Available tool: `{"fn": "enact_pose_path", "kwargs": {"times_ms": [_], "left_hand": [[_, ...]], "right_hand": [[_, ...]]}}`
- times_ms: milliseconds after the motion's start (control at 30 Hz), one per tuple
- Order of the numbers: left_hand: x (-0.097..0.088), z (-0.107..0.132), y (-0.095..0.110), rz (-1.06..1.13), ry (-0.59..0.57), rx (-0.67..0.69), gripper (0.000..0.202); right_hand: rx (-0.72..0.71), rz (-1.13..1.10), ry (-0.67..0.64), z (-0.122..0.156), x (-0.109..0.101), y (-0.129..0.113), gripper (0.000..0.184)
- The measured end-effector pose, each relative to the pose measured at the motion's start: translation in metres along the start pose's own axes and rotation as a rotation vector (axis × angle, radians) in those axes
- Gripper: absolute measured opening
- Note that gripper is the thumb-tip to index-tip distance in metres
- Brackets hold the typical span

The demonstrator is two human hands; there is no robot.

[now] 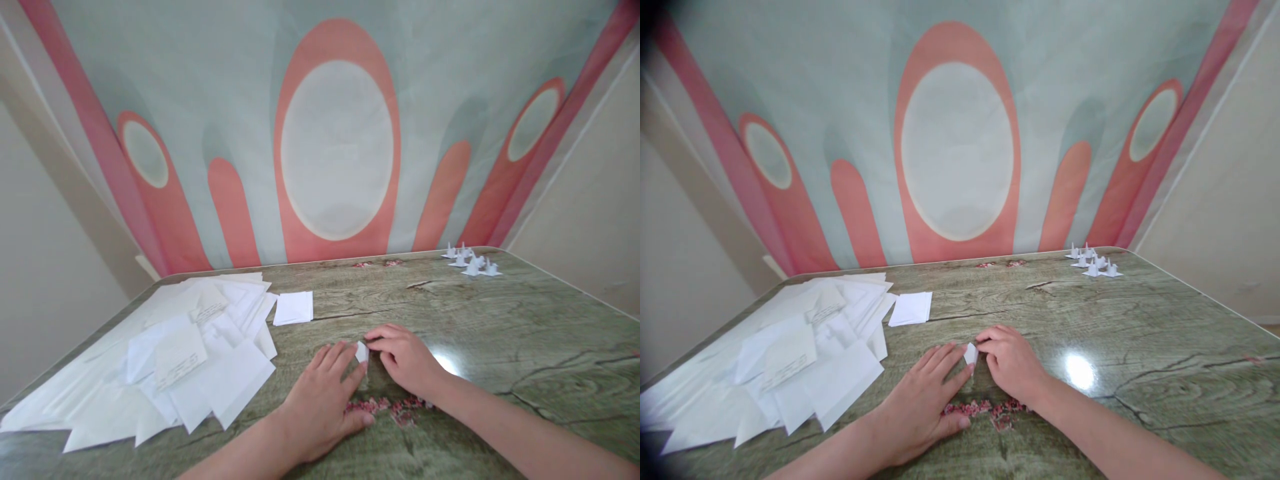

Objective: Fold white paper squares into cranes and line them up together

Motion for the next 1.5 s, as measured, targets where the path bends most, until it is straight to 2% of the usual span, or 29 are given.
{"fn": "enact_pose_path", "kwargs": {"times_ms": [267, 467, 700, 900, 1100, 1233, 1500], "left_hand": [[-0.002, -0.001, 0.002, 0.033, -0.033, 0.034, 0.064], [-0.001, -0.001, 0.004, 0.053, -0.008, 0.025, 0.058], [0.002, -0.007, 0.000, 0.102, 0.080, -0.031, 0.050], [0.005, -0.007, -0.002, 0.124, 0.101, -0.029, 0.049], [0.010, -0.009, -0.011, 0.161, 0.090, -0.025, 0.047], [0.009, -0.010, -0.013, 0.181, 0.109, -0.023, 0.045], [0.010, -0.008, -0.013, 0.251, 0.130, -0.103, 0.042]], "right_hand": [[0.158, -0.263, 0.067, -0.003, 0.000, 0.009, 0.037], [0.221, -0.277, 0.102, -0.004, 0.000, 0.018, 0.034], [0.234, -0.315, 0.102, -0.005, 0.001, 0.023, 0.034], [0.184, -0.343, 0.110, -0.005, 0.001, 0.016, 0.032], [0.094, -0.316, 0.109, -0.002, 0.004, 0.003, 0.021], [0.049, -0.246, 0.084, -0.002, 0.006, -0.002, 0.022], [-0.040, -0.082, -0.011, -0.002, 0.006, -0.007, 0.023]]}}
Point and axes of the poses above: each hand's wrist, its own z-axis away from the middle knuckle, its own x-axis out of the palm, y = z × x, the point moved 4 cm from there along -z, towards the middle knuckle, and after that the axes turned 12 degrees about -z, right-handed, at the moved point
